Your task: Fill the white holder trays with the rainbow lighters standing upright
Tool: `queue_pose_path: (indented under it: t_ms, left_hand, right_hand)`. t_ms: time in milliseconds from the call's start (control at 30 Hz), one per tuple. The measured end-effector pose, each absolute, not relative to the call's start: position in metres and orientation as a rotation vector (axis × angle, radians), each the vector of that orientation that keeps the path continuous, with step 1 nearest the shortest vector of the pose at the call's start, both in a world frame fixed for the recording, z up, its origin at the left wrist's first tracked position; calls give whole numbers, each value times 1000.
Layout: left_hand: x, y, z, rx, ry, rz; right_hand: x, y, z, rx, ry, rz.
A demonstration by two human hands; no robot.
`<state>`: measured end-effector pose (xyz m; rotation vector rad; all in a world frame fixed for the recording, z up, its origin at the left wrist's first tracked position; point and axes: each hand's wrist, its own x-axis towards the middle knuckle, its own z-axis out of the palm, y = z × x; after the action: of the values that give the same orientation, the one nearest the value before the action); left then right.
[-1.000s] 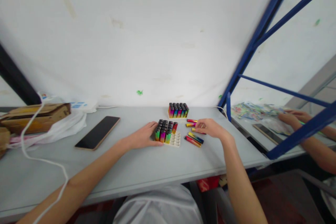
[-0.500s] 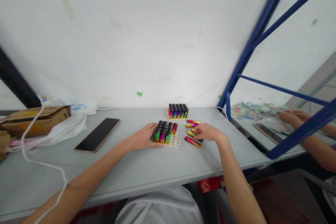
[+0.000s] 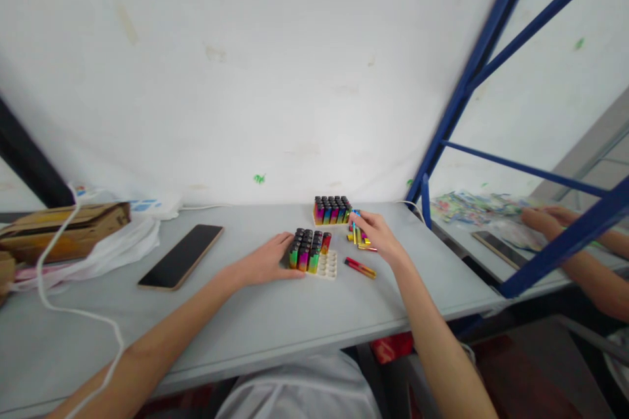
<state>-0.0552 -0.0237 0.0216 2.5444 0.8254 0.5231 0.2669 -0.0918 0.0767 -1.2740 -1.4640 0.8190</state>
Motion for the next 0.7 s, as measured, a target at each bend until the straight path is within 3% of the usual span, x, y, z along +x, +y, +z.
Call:
queue_pose_path:
  t_ms: [200,700]
  left_hand:
    - [-56,-23,22,2537,800,506]
    - [-56,-25,25,2535,809,517]
  right_hand:
    - [228,-93,67,-1054,-1362,1094]
    - [203,-84,51,-1320,-1116,1074]
